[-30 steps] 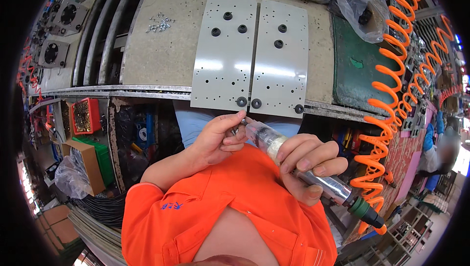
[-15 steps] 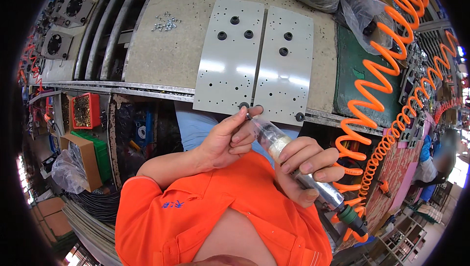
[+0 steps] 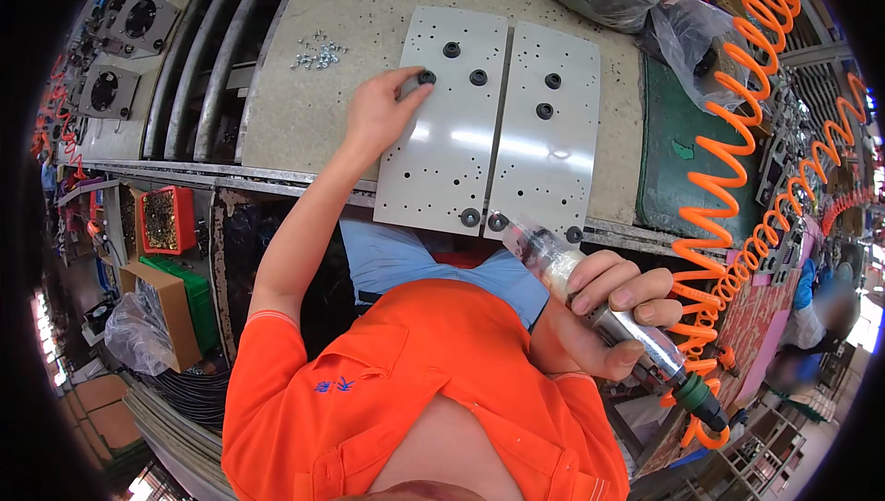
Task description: Installing black rubber or plastic feet/caps onto a metal panel and securing them with a pneumatic screwdriver.
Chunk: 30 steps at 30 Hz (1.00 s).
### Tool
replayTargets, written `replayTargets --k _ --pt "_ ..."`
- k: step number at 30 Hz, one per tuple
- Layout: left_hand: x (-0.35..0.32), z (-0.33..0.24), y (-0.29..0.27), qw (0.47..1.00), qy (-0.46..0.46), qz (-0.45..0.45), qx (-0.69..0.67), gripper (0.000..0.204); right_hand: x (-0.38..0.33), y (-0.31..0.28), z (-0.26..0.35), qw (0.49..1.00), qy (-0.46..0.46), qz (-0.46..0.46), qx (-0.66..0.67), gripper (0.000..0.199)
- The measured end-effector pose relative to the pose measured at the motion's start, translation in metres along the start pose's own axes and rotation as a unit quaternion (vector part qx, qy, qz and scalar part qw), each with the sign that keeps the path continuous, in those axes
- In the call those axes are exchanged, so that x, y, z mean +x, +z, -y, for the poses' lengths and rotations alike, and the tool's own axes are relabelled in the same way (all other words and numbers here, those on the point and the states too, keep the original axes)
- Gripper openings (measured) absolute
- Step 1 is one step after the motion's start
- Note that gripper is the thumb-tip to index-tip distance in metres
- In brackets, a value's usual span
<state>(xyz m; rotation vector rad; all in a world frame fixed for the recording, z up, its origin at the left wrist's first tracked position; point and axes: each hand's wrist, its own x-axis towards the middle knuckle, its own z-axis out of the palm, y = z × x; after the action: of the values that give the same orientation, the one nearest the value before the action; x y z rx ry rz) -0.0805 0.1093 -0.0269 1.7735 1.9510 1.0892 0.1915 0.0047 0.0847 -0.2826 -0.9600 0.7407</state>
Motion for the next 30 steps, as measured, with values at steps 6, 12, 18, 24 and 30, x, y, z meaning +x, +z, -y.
replayTargets --k 6,12,18,24,30 --pt "-0.036 -0.003 -0.039 0.996 -0.050 0.036 -0.067 0.033 -0.011 0.008 0.000 0.998 0.042 0.041 -0.011 0.034" --pt "-0.159 -0.004 -0.063 0.993 -0.001 -0.005 -0.115 0.032 -0.031 0.038 -0.020 0.987 0.081 0.134 0.021 0.030" --pt "-0.175 -0.010 -0.058 0.999 -0.017 -0.008 -0.051 0.030 -0.036 0.061 -0.028 0.953 0.197 0.229 0.035 0.034" --pt "-0.178 -0.007 -0.058 0.996 -0.037 -0.027 -0.075 0.034 -0.043 0.079 -0.050 0.923 0.247 0.294 0.021 0.033" --pt "-0.180 -0.011 -0.057 0.993 -0.060 -0.042 -0.089 0.032 -0.057 0.086 -0.076 0.921 0.236 0.310 0.015 0.034"
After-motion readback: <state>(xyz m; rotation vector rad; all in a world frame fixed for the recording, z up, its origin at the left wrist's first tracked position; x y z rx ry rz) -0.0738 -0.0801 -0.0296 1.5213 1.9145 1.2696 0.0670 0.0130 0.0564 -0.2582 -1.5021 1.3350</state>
